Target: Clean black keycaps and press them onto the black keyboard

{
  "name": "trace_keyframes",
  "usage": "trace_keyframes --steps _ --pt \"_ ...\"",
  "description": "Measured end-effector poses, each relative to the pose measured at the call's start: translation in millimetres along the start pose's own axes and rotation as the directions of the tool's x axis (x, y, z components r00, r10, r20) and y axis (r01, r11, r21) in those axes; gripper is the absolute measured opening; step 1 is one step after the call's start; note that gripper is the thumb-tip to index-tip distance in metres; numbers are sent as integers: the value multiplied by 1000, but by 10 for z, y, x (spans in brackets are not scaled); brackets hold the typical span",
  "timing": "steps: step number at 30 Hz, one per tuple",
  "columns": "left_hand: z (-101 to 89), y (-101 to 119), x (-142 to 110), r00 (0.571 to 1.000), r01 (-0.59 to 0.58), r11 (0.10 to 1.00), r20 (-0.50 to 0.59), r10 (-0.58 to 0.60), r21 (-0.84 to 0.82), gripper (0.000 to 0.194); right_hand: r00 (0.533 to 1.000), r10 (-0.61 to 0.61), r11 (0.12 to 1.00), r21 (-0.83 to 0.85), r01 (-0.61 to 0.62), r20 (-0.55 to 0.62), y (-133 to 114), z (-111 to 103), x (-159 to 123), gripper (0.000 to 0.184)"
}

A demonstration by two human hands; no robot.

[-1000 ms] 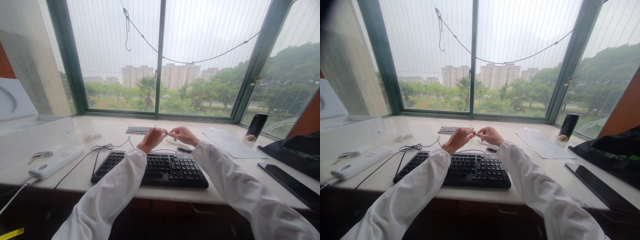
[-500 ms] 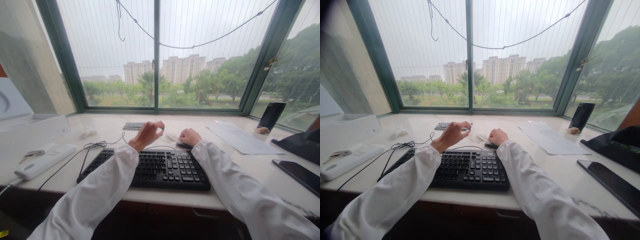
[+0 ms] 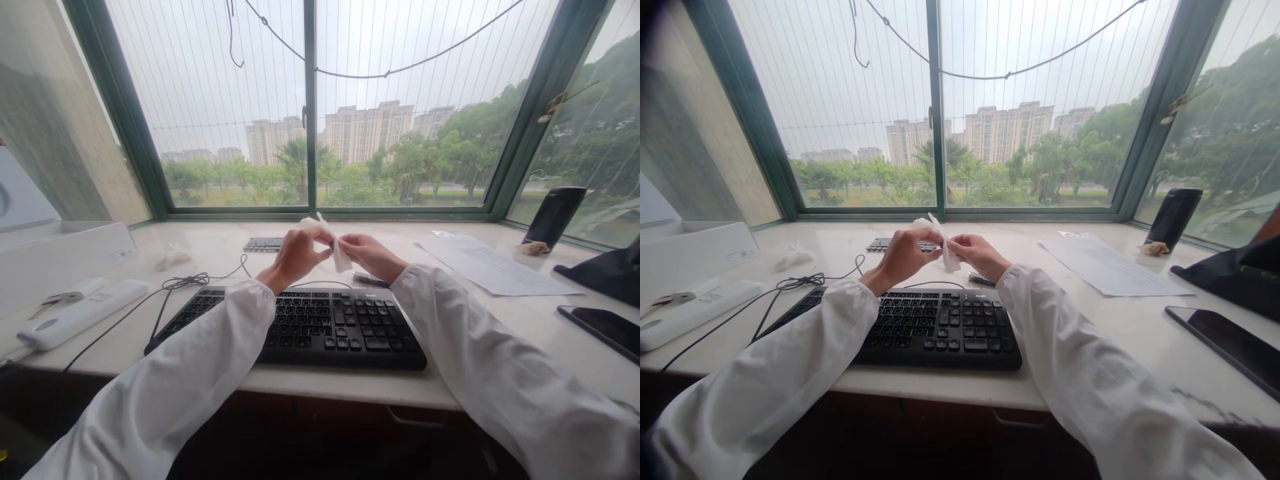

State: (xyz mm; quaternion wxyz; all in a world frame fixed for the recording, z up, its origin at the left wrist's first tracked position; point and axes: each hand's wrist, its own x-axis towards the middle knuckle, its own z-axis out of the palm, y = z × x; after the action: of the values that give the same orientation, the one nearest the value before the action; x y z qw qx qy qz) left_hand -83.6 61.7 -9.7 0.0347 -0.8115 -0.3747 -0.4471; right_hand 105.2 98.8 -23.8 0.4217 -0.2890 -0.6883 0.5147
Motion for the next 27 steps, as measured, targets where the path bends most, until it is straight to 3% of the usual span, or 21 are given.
trace_keyframes --steps 4,10,18,23,27 --pt "22 -15 -9 1000 3 1000 -16 -3 -4 13 1000 -9 1000 -30 9 15 38 97 -46 52" --pt "57 -21 -30 998 1 998 -55 -4 -65 20 987 -45 997 -71 35 -157 67 170 -83 47" --pt "46 45 -47 995 70 991 -67 -78 -111 20 978 -92 993 -87 77 -187 -6 136 -103 45" --pt "42 50 -39 994 65 991 -77 -74 -116 19 981 -66 997 -42 59 -184 -43 124 -97 37" --pt "6 85 -35 993 62 990 -93 -75 -130 25 980 -27 995 87 46 -198 -60 92 -83 28"
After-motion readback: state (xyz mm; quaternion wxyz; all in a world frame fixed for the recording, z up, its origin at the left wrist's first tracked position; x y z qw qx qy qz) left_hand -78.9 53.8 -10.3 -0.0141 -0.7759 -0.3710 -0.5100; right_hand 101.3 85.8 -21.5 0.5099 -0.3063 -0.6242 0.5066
